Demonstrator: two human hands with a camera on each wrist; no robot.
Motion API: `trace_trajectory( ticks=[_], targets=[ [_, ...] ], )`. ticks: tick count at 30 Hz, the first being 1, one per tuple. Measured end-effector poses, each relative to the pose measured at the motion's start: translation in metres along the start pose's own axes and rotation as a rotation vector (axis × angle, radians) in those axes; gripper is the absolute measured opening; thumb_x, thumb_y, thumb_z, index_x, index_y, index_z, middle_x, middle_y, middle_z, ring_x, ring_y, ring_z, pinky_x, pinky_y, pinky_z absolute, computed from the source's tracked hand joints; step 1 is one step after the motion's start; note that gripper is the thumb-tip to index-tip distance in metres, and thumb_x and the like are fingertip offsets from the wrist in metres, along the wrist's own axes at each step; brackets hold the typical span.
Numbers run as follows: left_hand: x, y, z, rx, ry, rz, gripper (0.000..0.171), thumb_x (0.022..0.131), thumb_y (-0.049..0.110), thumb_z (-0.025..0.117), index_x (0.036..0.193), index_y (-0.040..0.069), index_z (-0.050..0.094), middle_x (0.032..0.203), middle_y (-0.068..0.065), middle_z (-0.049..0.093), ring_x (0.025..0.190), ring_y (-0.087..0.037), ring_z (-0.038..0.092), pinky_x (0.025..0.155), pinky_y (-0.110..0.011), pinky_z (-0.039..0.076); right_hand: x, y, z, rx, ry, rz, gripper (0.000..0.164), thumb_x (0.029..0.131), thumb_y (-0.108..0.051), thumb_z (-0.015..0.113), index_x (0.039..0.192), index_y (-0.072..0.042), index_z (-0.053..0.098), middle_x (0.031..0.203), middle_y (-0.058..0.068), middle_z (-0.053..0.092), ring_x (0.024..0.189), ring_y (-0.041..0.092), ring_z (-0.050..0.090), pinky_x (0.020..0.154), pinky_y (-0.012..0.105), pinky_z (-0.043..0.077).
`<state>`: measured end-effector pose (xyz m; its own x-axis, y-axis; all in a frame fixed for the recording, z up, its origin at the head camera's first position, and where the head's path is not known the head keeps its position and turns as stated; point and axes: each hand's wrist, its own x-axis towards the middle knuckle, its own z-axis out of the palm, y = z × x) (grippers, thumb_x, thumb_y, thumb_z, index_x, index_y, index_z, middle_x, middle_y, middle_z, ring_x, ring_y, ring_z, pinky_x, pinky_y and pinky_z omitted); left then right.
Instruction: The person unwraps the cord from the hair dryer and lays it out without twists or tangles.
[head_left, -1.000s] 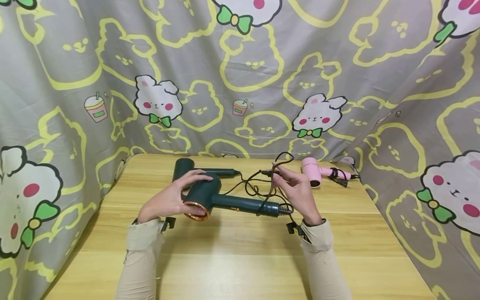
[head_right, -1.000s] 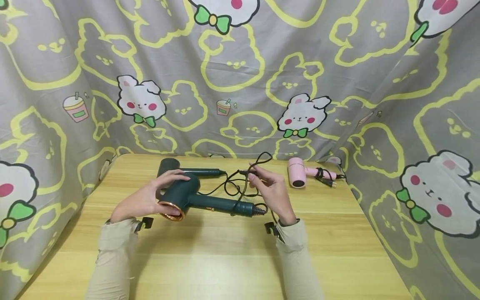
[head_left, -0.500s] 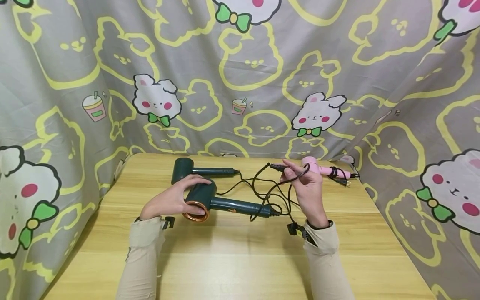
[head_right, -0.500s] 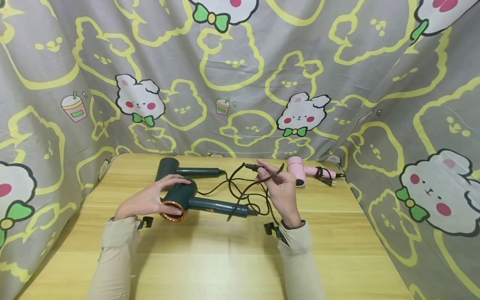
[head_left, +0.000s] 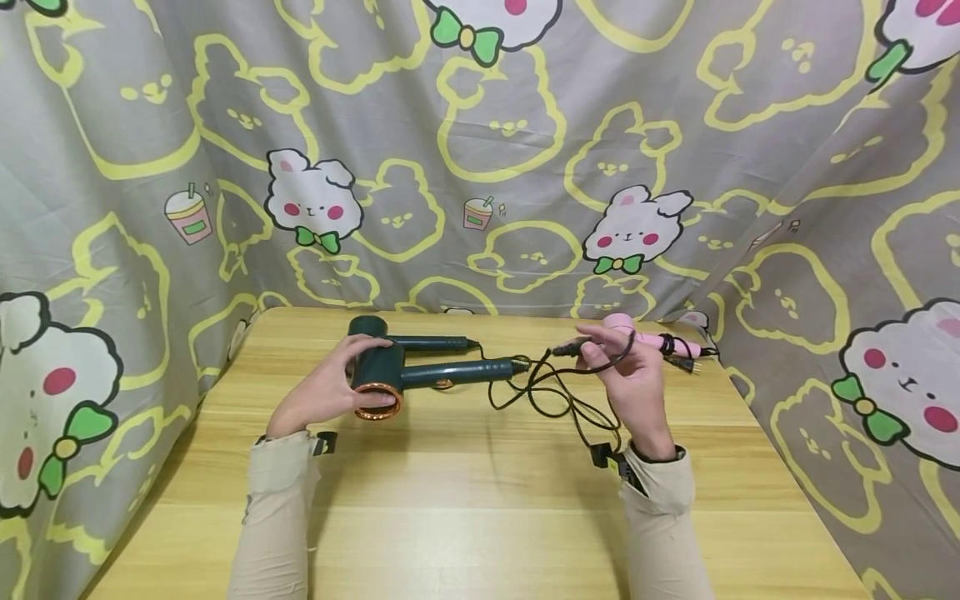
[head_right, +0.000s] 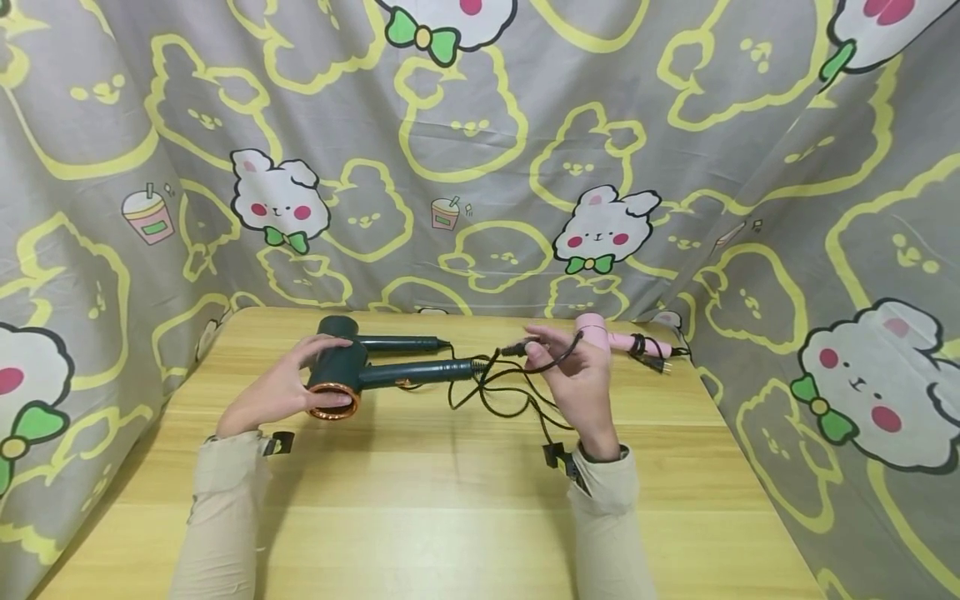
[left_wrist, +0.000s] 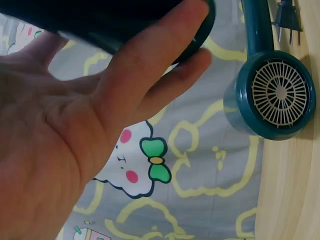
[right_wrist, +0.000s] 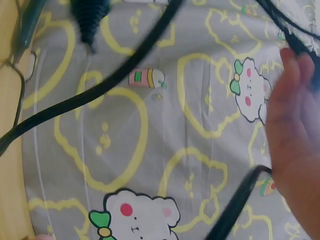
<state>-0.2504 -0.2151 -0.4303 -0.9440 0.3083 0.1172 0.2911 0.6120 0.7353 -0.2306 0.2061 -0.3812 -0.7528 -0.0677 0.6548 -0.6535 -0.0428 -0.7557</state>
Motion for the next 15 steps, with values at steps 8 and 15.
trace_trajectory(
  ticks=[8,15],
  targets=[
    [0.002,0.0,-0.002,0.011,0.1,0.035,0.085,0.071,0.043,0.096,0.145,0.032,0.054,0.15,-0.008,0.044,0.13,-0.038,0.052,0.105,-0.064,0.045,-0.005,0.003,0.008,-0.234,-0.37,0.215,0.021,0.1,-0.005,0.066,0.118,0.002,0.073,0.106,-0.001,0.079,0.094,0.006,0.073,0.078,0.026,0.06],
    [-0.001,0.009,-0.003,-0.004,0.146,0.039,0.086,0.07,0.041,0.096,0.145,0.035,0.054,0.156,-0.007,0.038,0.137,-0.039,0.046,0.107,-0.065,0.043,-0.008,0.016,0.027,-0.356,-0.582,0.269,0.024,0.102,-0.022,0.066,0.121,-0.011,0.076,0.114,0.005,0.079,0.095,0.007,0.072,0.081,0.026,0.057]
  ],
)
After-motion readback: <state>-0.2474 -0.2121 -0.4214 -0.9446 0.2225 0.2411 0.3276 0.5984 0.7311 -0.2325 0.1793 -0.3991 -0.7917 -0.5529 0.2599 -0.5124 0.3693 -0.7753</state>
